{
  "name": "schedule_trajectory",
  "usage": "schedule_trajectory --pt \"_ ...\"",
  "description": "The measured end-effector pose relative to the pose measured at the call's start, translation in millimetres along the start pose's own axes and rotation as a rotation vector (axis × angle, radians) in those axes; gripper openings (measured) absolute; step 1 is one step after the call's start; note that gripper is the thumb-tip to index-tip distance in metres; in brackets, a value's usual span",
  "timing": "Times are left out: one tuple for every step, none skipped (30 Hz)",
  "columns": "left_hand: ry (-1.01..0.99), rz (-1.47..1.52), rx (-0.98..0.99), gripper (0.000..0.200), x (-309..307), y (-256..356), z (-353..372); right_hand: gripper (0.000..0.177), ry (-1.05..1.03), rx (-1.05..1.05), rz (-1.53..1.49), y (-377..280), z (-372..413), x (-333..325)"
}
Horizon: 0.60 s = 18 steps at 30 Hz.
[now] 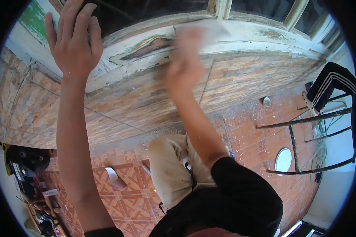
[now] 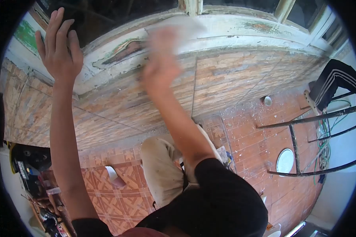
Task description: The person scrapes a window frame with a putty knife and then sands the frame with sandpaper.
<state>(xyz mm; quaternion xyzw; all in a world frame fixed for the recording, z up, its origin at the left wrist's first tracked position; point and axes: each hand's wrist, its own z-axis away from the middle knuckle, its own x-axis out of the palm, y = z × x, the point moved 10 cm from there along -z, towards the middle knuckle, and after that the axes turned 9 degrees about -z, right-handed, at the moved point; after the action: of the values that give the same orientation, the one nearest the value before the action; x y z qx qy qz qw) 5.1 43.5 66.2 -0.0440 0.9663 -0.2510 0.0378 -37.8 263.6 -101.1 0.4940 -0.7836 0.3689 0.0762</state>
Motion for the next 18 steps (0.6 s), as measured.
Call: schedule_trajectory --pt "0.010 0.019 0.017 0.020 0 -1 1 0.042 -0.266 -0.100 -0.035 -14 12 21" --pt "0.004 0.026 0.021 0.020 -1 -1 2 0.040 -0.529 -0.201 -0.072 -29 31 40" --pt "0.007 0.032 0.030 0.020 0 -1 2 0.039 -0.785 -0.305 -0.107 -42 52 57" --pt "0.016 0.031 0.031 0.020 1 -3 1 0.039 -0.780 -0.312 -0.102 -37 47 62" --pt "0.027 0.024 0.023 0.020 2 -4 0 0.043 -0.410 -0.167 -0.080 -16 10 45" --pt "0.035 0.020 0.022 0.020 2 -3 0 0.048 -0.039 -0.009 -0.053 1 -8 14" --pt "0.031 0.025 0.029 0.021 0 0 1 0.049 -0.205 -0.077 -0.009 -19 9 27" --pt "0.041 0.027 0.036 0.021 0 2 0 0.050 -0.359 -0.160 0.026 -49 17 47" --pt "0.042 0.034 0.027 0.020 2 2 0 0.048 -0.505 -0.190 -0.048 -42 28 53" --pt "0.041 0.039 0.019 0.020 4 0 -1 0.046 -0.650 -0.219 -0.124 -34 40 56" --pt "0.057 0.032 0.020 0.020 4 -2 -4 0.046 -0.643 -0.233 -0.130 -31 31 55" --pt "0.044 0.035 0.016 0.020 4 -2 -3 0.045 -0.648 -0.276 -0.147 -31 26 51" --pt "0.022 0.045 0.013 0.020 4 -1 0 0.045 -0.656 -0.307 -0.160 -31 25 44" --pt "0.019 0.048 0.013 0.020 5 0 2 0.045 -0.657 -0.303 -0.157 -31 23 41" --pt "0.022 0.044 0.013 0.020 6 -1 1 0.045 -0.589 -0.332 -0.126 -32 15 37" --pt "0.021 0.036 0.013 0.019 6 -3 1 0.046 -0.522 -0.355 -0.098 -32 10 33" --pt "0.015 0.031 0.016 0.019 6 -2 2 0.046 -0.523 -0.349 -0.104 -31 6 31" --pt "0.021 0.039 0.014 0.019 5 -2 1 0.049 -0.472 -0.328 -0.030 -25 -2 26"
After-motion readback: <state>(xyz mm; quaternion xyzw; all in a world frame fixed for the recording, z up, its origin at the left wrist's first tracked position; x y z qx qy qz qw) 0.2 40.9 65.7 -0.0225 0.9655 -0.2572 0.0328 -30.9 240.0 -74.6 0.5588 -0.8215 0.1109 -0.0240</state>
